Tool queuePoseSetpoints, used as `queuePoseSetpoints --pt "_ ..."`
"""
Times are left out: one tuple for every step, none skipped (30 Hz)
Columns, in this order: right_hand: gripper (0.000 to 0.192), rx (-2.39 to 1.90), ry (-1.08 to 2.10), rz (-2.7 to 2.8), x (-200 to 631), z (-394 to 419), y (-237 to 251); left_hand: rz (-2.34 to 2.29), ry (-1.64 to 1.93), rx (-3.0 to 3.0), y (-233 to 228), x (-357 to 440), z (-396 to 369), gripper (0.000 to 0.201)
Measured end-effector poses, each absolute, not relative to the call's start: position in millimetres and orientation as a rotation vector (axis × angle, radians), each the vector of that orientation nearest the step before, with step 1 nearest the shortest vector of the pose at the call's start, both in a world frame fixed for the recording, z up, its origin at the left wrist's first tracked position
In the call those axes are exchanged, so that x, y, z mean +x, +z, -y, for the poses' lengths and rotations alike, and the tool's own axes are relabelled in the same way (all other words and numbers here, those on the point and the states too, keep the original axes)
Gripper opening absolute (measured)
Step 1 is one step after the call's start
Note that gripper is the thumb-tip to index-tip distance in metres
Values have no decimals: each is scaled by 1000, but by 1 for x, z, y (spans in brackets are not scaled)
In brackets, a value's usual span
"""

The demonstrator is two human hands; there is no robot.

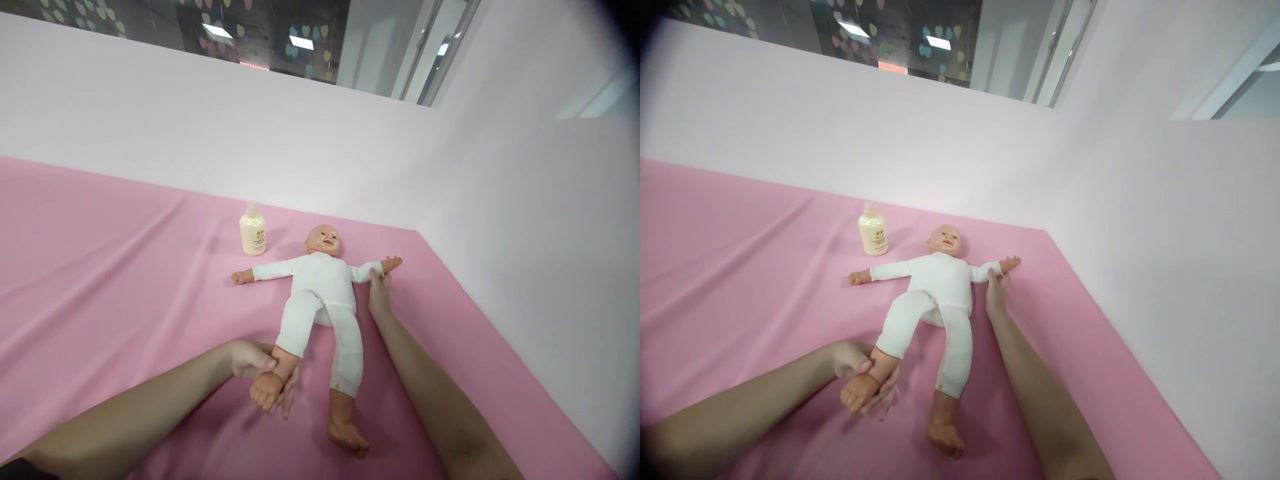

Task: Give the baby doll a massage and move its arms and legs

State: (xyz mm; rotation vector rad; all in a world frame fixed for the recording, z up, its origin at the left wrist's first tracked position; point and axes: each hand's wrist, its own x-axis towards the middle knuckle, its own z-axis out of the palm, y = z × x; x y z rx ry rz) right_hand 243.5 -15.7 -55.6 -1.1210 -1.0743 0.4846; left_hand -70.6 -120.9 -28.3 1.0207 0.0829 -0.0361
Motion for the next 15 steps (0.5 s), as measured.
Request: queuePoseSetpoints --pt "71 -1105 465 1107 240 18 -51 -93 7 984 -30 -70 120 51" --pt "71 -1088 452 1134 237 20 -47 -109 67 943 -33 -70 120 49" --pt "71 -1069 441 1164 234 22 -44 -136 144 901 -35 -70 119 48" --pt "70 -1052 434 1194 231 23 -41 -163 221 861 -37 -69 118 48" --pt "68 -1038 434 1224 228 24 -40 -191 293 819 -39 -68 116 49" --pt "66 -1030 440 1257 226 25 -40 -219 356 774 -40 -67 115 50" --pt "63 -1030 447 1293 224 26 -40 -244 408 729 -41 -66 114 50" --pt "60 -1039 452 1337 221 27 -42 -265 450 684 -40 -65 113 50" --pt "56 -1055 449 1395 219 28 -43 -283 482 646 -39 -63 113 49" --pt "53 -1076 438 1475 217 30 -45 -300 507 615 -38 -62 113 48" --pt "50 -1095 419 1574 216 32 -45 -319 528 595 -37 -61 113 47" --pt "46 -1107 394 1684 215 33 -46 -340 542 587 -35 -59 114 47" --pt "43 -1108 365 1788 214 35 -45 -364 553 581 -34 -58 115 47" --pt "41 -1102 333 1875 213 36 -44 -390 560 578 -33 -57 115 47" --pt "39 -1093 304 1935 213 37 -43 -411 563 578 -33 -56 116 47"
